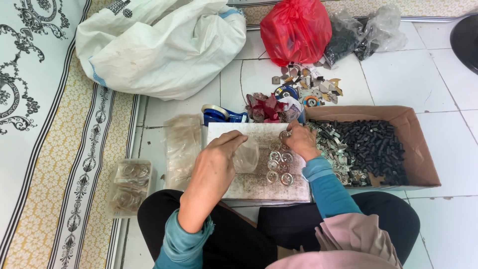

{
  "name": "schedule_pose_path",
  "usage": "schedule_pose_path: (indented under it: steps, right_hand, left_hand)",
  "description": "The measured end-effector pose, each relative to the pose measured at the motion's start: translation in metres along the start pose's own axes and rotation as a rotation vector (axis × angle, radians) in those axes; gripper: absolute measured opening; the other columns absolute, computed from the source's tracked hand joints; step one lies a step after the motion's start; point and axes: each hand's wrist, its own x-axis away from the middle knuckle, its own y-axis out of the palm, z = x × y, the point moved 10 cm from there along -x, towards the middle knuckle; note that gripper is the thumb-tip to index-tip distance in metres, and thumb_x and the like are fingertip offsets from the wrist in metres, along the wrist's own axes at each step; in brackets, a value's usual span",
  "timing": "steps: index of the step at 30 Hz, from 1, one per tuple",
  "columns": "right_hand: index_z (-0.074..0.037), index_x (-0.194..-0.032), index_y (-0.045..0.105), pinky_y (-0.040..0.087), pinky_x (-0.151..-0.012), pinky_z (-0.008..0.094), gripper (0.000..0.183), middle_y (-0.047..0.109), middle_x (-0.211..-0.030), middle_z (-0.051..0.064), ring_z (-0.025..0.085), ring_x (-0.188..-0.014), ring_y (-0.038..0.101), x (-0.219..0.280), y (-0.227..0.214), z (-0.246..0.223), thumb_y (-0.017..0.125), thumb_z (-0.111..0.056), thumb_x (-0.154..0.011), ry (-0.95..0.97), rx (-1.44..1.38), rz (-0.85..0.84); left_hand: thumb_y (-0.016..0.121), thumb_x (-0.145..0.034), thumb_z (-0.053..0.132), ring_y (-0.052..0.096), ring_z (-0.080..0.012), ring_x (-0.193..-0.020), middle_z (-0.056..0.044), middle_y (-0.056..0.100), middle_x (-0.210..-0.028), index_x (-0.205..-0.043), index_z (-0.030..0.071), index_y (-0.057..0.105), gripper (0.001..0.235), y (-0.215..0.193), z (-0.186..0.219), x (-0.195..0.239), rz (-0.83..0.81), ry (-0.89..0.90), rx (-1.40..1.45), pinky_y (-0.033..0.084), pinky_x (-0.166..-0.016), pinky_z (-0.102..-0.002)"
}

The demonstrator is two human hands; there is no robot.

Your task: The person sorts through various metal scraps and components, picking out specific circular metal pieces and placing them into a small plastic bag.

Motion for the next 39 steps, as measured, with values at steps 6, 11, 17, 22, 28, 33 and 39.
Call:
schedule_pose_path:
  steps: [6,11,17,22,28,33,39]
  right_hand:
    - [-0.013,-0.108,0.07,0.048,-0.073,0.025,0.026,0.077,-0.088,0.004,0.01,-0.082,0.063,0.074,-0.082,-0.054,0.079,-0.015,-0.084,-0.235,-0.819,0.284]
    - [-0.007,-0.108,0.066,0.048,-0.074,0.023,0.024,0.072,-0.084,0.008,0.01,-0.077,0.059,0.17,-0.18,-0.129,0.079,-0.005,-0.087,-0.554,-1.098,0.351]
    - [-0.005,-0.108,0.071,0.051,-0.063,0.027,0.026,0.074,-0.084,0.009,0.015,-0.069,0.063,0.2,-0.175,-0.185,0.079,0.002,-0.085,-0.818,-0.868,0.303]
    - [-0.005,-0.111,0.072,0.054,-0.064,0.028,0.025,0.075,-0.088,0.01,0.013,-0.073,0.065,0.174,-0.163,-0.162,0.076,0.003,-0.088,-0.754,-0.911,0.288]
    - [-0.015,-0.106,0.075,0.052,-0.064,0.028,0.017,0.077,-0.085,0.004,0.012,-0.07,0.066,0.096,-0.105,-0.076,0.075,-0.008,-0.09,-0.433,-0.698,0.322]
    - [-0.015,-0.124,0.07,0.055,-0.09,0.055,0.035,0.072,-0.103,0.016,0.041,-0.102,0.07,0.075,-0.039,-0.033,0.072,-0.027,-0.092,-0.188,-0.086,0.092]
    - [-0.021,-0.119,0.07,0.047,-0.102,0.048,0.035,0.065,-0.115,0.006,0.032,-0.12,0.062,0.034,0.01,0.001,0.077,-0.035,-0.088,-0.11,0.05,0.099]
  left_hand:
    - [0.047,-0.088,-0.016,0.071,-0.0387,-0.107,-0.024,0.072,-0.118,-0.124,-0.006,0.069,0.044,0.007,-0.01,-0.004,0.01,-0.019,0.117,0.06,-0.085,-0.041]
    - [0.046,-0.09,-0.013,0.071,-0.0394,-0.109,-0.027,0.069,-0.122,-0.128,-0.008,0.066,0.044,0.027,-0.03,-0.015,-0.043,-0.089,0.158,0.059,-0.089,-0.043]
    - [0.047,-0.093,-0.009,0.073,-0.036,-0.104,-0.025,0.07,-0.118,-0.127,-0.005,0.068,0.04,0.044,-0.047,-0.026,-0.083,-0.16,0.199,0.059,-0.088,-0.042]
    - [0.047,-0.093,-0.008,0.074,-0.0366,-0.103,-0.023,0.072,-0.114,-0.121,-0.003,0.072,0.038,0.054,-0.07,-0.024,-0.107,-0.216,0.188,0.059,-0.085,-0.04]
    - [0.043,-0.091,-0.014,0.076,-0.0339,-0.089,-0.025,0.072,-0.112,-0.117,-0.007,0.072,0.04,0.034,-0.041,-0.018,-0.09,-0.138,0.158,0.06,-0.077,-0.038]
    - [0.042,-0.089,-0.018,0.073,-0.0227,-0.084,-0.022,0.07,-0.121,-0.123,-0.007,0.069,0.045,-0.011,0.019,-0.004,0.031,0.006,0.177,0.061,-0.073,-0.032]
    - [0.038,-0.093,-0.014,0.072,-0.0345,-0.103,-0.028,0.064,-0.131,-0.131,-0.01,0.062,0.045,0.025,-0.026,-0.021,-0.014,-0.073,0.148,0.059,-0.085,-0.039]
